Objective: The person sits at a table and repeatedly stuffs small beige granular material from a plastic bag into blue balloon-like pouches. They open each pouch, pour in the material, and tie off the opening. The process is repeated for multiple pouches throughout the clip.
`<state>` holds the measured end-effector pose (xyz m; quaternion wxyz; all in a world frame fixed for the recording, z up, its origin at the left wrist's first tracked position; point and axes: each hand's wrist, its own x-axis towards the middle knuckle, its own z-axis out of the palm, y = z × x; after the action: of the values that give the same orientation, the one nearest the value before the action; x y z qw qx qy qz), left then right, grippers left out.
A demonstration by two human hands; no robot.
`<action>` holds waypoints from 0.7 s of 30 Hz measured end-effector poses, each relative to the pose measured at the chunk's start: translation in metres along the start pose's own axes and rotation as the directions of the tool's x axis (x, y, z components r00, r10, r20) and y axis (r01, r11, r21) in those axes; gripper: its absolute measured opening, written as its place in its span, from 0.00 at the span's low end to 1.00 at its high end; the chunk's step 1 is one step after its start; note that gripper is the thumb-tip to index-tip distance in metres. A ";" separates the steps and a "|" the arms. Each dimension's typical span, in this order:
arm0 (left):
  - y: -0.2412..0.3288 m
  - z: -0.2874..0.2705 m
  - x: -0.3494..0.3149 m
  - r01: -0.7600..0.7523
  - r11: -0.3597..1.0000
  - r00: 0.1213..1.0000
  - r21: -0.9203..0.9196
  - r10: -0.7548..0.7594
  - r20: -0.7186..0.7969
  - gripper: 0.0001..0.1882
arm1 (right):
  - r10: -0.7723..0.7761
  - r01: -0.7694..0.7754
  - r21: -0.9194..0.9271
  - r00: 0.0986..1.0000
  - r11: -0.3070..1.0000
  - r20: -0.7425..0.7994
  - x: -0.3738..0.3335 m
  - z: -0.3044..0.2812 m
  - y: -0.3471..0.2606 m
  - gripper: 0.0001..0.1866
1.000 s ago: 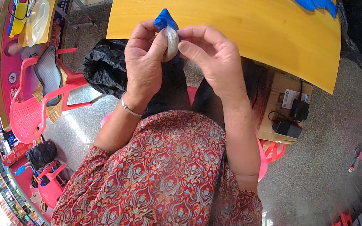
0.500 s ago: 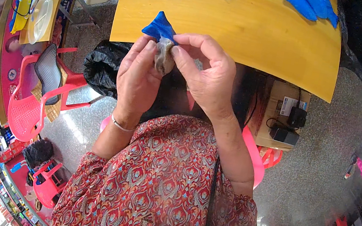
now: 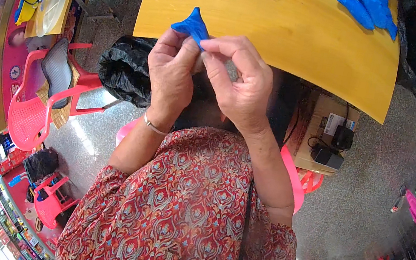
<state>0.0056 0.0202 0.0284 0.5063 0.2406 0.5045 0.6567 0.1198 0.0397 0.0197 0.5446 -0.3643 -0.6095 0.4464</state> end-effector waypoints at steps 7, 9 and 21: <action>-0.006 0.006 0.008 0.046 0.999 0.999 0.016 -0.046 -0.002 0.07 | 0.110 -0.114 -0.094 0.993 0.989 -0.037 0.001 0.003 0.006 0.12; -0.002 0.003 0.006 0.137 0.990 0.989 -0.034 -0.135 0.056 0.08 | 0.162 -0.164 -0.052 0.986 0.985 -0.046 -0.002 0.003 0.010 0.12; 0.023 -0.020 -0.013 0.290 0.954 0.947 -0.074 -0.275 0.163 0.24 | 0.332 -0.361 0.343 0.933 0.867 0.141 -0.001 -0.005 -0.002 0.10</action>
<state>-0.0159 0.0008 0.0440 0.6432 0.1899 0.4615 0.5808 0.1250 0.0390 0.0218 0.4893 -0.3430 -0.4616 0.6557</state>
